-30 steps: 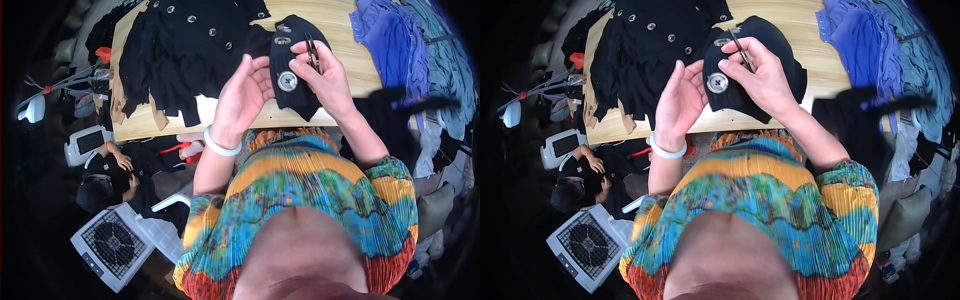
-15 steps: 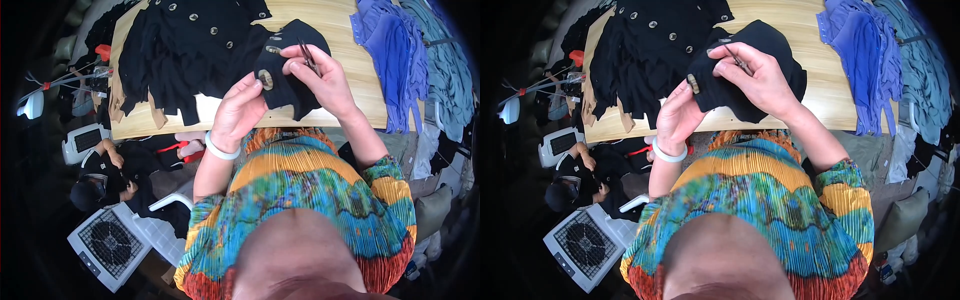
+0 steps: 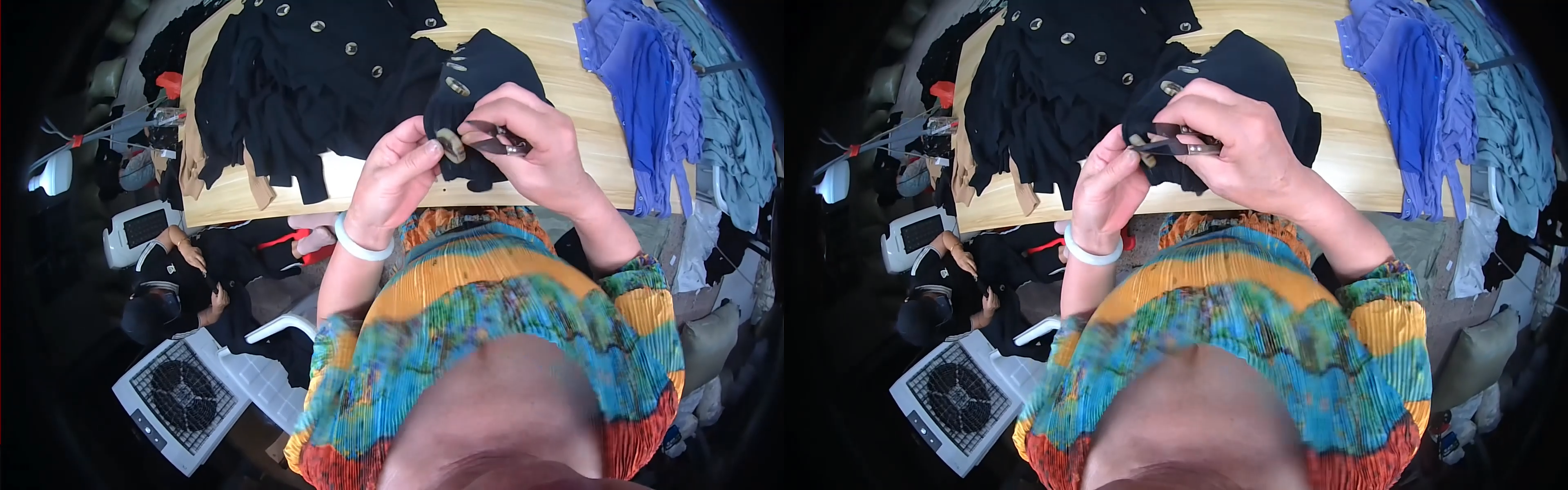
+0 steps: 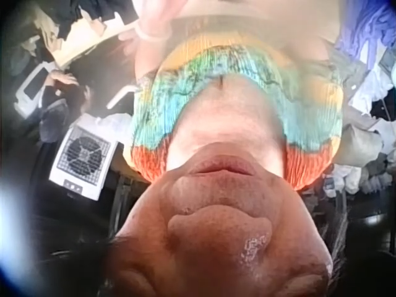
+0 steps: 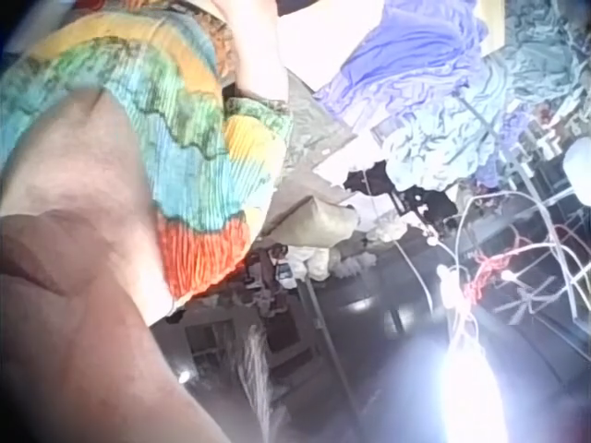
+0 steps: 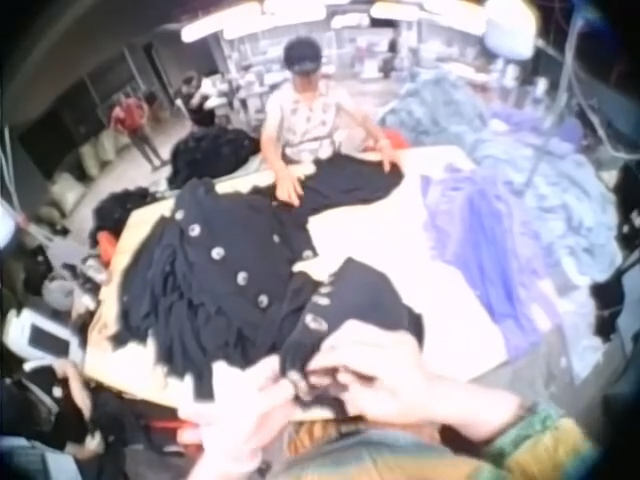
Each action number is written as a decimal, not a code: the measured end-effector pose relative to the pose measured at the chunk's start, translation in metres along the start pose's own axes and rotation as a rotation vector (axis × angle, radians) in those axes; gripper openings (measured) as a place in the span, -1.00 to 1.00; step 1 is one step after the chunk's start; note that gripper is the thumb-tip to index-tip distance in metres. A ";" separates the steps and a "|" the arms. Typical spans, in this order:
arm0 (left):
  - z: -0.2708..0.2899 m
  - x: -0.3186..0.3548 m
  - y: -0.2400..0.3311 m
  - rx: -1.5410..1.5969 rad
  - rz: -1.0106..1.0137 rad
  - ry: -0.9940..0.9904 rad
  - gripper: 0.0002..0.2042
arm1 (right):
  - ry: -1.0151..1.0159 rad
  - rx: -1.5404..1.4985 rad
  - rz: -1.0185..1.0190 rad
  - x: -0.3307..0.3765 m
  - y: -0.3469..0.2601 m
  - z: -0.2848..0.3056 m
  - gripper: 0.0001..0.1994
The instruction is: Trimming loose threads and inspecting metal grommets on black garments using thread nippers.
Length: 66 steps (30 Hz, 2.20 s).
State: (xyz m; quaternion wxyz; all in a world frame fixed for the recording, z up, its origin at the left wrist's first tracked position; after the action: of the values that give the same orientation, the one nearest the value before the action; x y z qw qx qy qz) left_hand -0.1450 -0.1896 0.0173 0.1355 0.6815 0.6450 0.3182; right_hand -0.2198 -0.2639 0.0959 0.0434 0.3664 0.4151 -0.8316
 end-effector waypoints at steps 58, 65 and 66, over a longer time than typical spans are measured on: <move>-0.001 0.010 0.012 -0.043 -0.239 -0.012 -0.69 | 0.162 0.014 -0.278 0.014 -0.004 0.008 -0.81; -0.004 0.011 0.018 -0.094 -0.288 0.003 -0.69 | 0.120 0.018 -0.295 0.016 -0.001 0.000 -0.81; -0.003 0.011 0.019 -0.069 -0.299 0.006 -0.70 | 0.120 0.018 -0.296 0.014 -0.001 0.002 -0.81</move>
State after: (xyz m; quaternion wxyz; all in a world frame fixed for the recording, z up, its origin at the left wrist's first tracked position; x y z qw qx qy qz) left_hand -0.1319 -0.1820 0.0336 0.2027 0.5717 0.7284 0.3185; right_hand -0.2316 -0.2614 0.0879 -0.1080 0.3505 0.4589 -0.8093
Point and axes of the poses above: each hand's wrist, its own x-axis away from the middle knuckle, its own z-axis out of the back of the hand, y = z × x, the point moved 9 cm from there along -x, towards the middle knuckle, and after that the axes turned 14 degrees about z, right-handed, at the moved point
